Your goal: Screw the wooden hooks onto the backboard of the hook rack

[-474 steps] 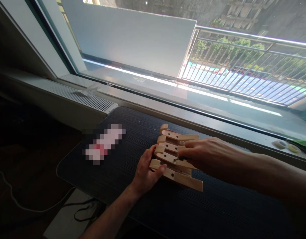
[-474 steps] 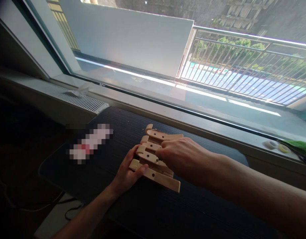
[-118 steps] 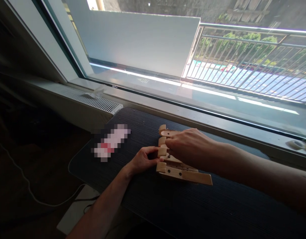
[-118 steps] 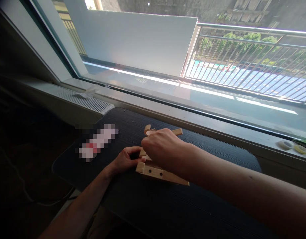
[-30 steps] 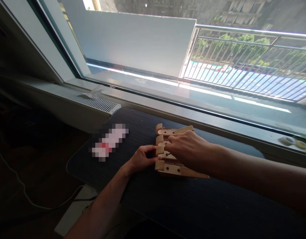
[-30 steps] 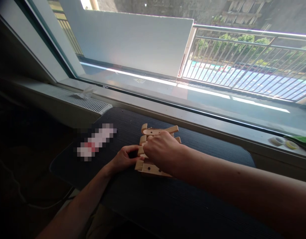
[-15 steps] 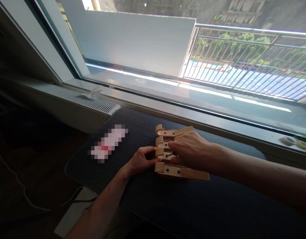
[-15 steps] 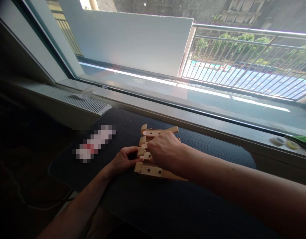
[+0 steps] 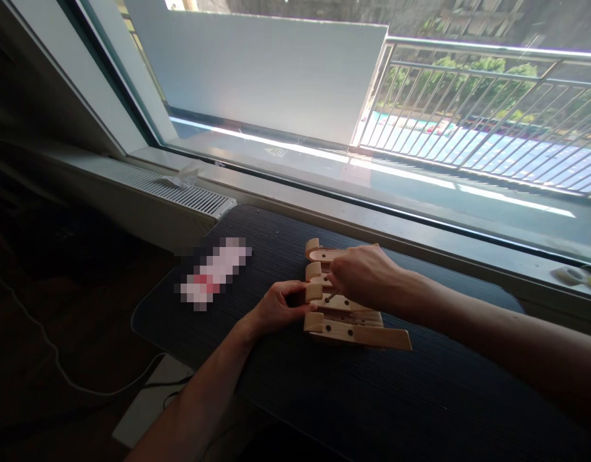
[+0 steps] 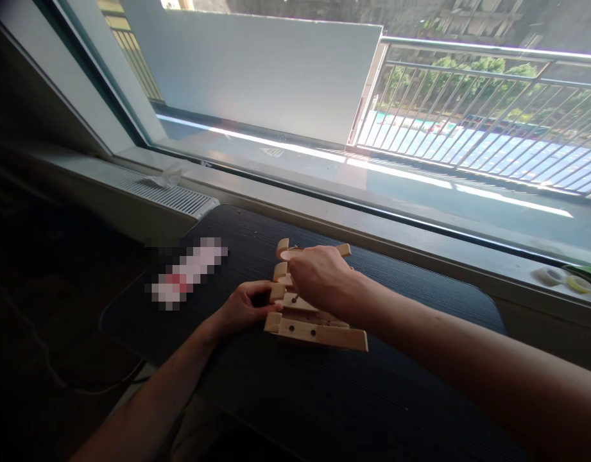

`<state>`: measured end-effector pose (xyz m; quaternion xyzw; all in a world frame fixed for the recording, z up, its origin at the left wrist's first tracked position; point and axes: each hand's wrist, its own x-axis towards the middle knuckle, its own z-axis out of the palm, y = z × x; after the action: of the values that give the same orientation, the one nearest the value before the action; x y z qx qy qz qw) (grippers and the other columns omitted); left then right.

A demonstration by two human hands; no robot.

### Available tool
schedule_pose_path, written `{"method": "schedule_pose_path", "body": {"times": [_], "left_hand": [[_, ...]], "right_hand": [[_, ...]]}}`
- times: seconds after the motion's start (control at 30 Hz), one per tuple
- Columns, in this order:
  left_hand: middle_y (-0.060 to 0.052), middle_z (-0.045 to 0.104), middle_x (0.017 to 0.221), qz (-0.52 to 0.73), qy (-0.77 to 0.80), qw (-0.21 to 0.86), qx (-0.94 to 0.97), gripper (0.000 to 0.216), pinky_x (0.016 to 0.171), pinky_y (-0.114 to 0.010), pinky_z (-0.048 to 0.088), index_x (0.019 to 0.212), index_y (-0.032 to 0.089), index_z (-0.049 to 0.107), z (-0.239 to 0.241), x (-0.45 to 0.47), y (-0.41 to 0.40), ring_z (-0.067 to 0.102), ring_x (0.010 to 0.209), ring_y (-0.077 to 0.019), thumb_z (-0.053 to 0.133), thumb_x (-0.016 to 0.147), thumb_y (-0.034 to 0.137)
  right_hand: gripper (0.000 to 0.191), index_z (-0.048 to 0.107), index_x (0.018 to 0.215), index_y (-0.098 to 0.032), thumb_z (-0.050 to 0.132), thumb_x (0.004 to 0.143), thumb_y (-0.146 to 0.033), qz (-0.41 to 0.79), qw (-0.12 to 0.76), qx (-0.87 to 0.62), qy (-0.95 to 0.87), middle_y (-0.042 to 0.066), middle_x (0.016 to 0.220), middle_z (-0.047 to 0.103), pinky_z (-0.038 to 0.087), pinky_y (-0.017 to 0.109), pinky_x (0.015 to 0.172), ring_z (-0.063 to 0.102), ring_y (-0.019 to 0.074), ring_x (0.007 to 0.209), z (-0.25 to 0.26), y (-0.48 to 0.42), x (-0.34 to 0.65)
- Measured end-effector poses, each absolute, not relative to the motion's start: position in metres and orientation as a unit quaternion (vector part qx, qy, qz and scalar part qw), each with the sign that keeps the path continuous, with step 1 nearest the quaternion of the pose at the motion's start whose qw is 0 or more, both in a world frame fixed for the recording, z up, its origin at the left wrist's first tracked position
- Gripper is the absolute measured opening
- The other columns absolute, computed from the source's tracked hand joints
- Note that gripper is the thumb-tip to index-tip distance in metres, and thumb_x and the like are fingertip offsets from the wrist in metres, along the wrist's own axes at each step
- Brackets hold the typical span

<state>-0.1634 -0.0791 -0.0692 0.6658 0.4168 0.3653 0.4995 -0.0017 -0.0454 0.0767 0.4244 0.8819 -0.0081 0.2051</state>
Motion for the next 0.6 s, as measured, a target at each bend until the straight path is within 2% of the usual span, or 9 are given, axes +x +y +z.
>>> {"method": "schedule_pose_path", "body": {"times": [0.1,0.2,0.3,0.43,0.5,0.6], "left_hand": [[-0.005,0.068,0.104,0.367,0.407,0.511,0.663,0.030,0.086,-0.030,0.049,0.104,0.014,0.066,-0.066,-0.164,-0.079,0.062,0.097,-0.0210,0.066,0.077,0.028],[-0.006,0.067,0.111,0.345,0.401,0.539,0.655,0.035,0.091,-0.032,0.048,0.110,0.015,0.064,-0.060,-0.168,-0.080,0.061,0.104,-0.0224,0.065,0.077,0.027],[-0.006,0.066,0.114,0.329,0.413,0.568,0.632,0.043,0.096,-0.034,0.045,0.120,0.016,0.058,-0.055,-0.175,-0.085,0.059,0.108,-0.0228,0.063,0.079,0.027],[-0.006,0.067,0.109,0.365,0.494,0.533,0.582,0.041,0.094,-0.036,0.046,0.121,0.016,0.054,-0.053,-0.184,-0.109,0.061,0.102,-0.0206,0.059,0.082,0.030],[-0.005,0.064,0.113,0.366,0.519,0.492,0.595,0.039,0.092,-0.035,0.047,0.117,0.019,0.056,-0.053,-0.181,-0.127,0.060,0.102,-0.0200,0.062,0.080,0.030],[-0.003,0.058,0.120,0.354,0.517,0.451,0.636,0.058,0.095,-0.033,0.045,0.123,0.025,0.049,-0.055,-0.166,-0.148,0.056,0.106,-0.0195,0.073,0.070,0.028]], "right_hand": [[0.033,0.069,0.077,-0.017,0.047,0.088,-0.040,-0.046,0.187,0.429,0.883,0.008,0.073,0.067,0.034,0.026,0.053,0.060,0.0189,0.066,0.084,-0.041,0.011],[0.038,0.068,0.072,-0.022,0.044,0.088,-0.046,-0.101,0.126,0.445,0.881,0.003,0.070,0.066,0.033,0.026,0.054,0.057,0.0160,0.063,0.091,-0.049,0.039],[0.038,0.067,0.085,-0.024,0.040,0.089,-0.051,-0.217,0.035,0.484,0.847,0.000,0.075,0.066,0.038,0.026,0.055,0.056,0.0148,0.064,0.085,-0.072,0.079],[0.034,0.059,0.106,-0.024,0.040,0.089,-0.047,-0.334,-0.088,0.541,0.767,0.004,0.098,0.066,0.047,0.029,0.072,0.061,0.0187,0.085,0.048,-0.115,0.128],[0.033,0.057,0.102,-0.023,0.046,0.085,-0.048,-0.354,-0.145,0.574,0.724,0.005,0.095,0.066,0.050,0.030,0.072,0.062,0.0200,0.085,0.021,-0.133,0.144],[0.042,0.056,0.108,-0.023,0.059,0.075,-0.048,-0.367,-0.197,0.599,0.684,0.003,0.087,0.066,0.052,0.030,0.069,0.063,0.0205,0.079,-0.011,-0.147,0.150]]}}
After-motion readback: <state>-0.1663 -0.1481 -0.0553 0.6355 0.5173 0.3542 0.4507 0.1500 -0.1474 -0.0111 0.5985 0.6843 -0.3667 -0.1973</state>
